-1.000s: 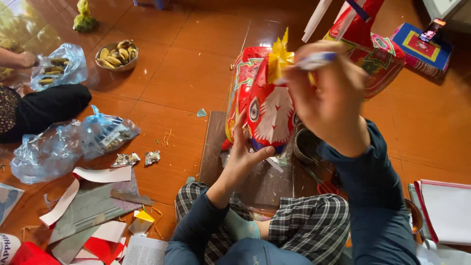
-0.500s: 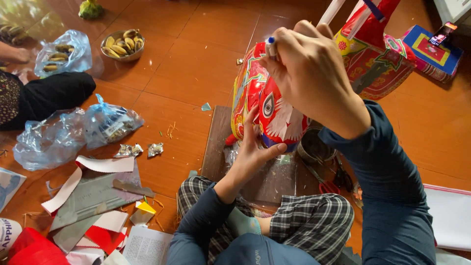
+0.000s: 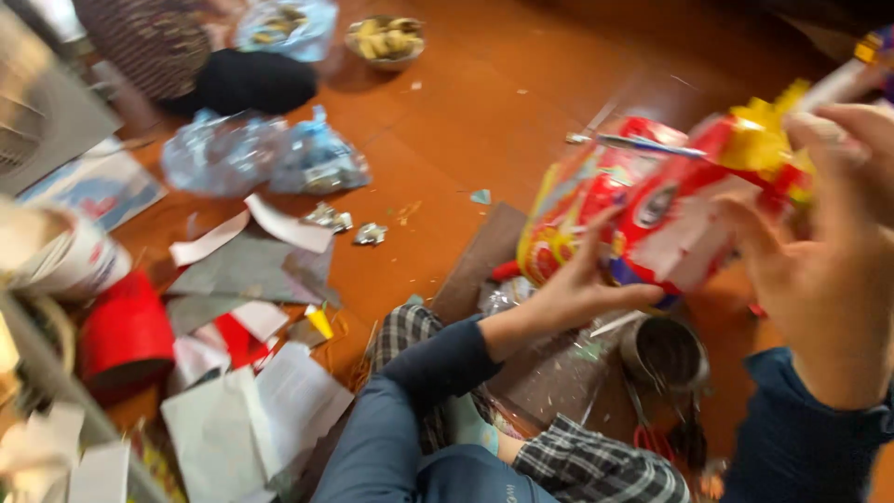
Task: Assembling and decorating paper horse models by folding and gluing paper pieces.
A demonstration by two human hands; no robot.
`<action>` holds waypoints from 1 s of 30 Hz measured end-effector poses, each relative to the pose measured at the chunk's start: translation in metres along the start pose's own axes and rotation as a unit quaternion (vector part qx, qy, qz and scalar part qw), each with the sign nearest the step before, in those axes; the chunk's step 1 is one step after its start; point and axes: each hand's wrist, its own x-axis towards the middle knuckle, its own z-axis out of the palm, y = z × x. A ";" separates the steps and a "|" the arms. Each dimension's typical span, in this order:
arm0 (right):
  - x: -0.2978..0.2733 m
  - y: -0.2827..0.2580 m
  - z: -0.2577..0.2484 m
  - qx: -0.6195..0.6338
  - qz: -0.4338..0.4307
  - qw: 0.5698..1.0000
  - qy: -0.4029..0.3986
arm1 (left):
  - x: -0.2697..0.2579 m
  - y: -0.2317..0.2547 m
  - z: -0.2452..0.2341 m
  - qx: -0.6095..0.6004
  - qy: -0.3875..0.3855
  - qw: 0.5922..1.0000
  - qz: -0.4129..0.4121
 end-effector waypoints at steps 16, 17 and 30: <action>0.016 0.037 0.079 -0.430 -0.114 0.877 -0.179 | -0.004 -0.007 0.005 0.051 -0.006 0.998 -0.026; 0.013 0.041 0.081 -0.402 -0.100 0.890 -0.190 | -0.005 -0.008 0.005 0.060 -0.013 0.998 -0.028; -0.133 0.044 0.040 0.092 0.068 0.993 0.027 | 0.039 0.005 -0.003 0.043 -0.037 0.997 -0.055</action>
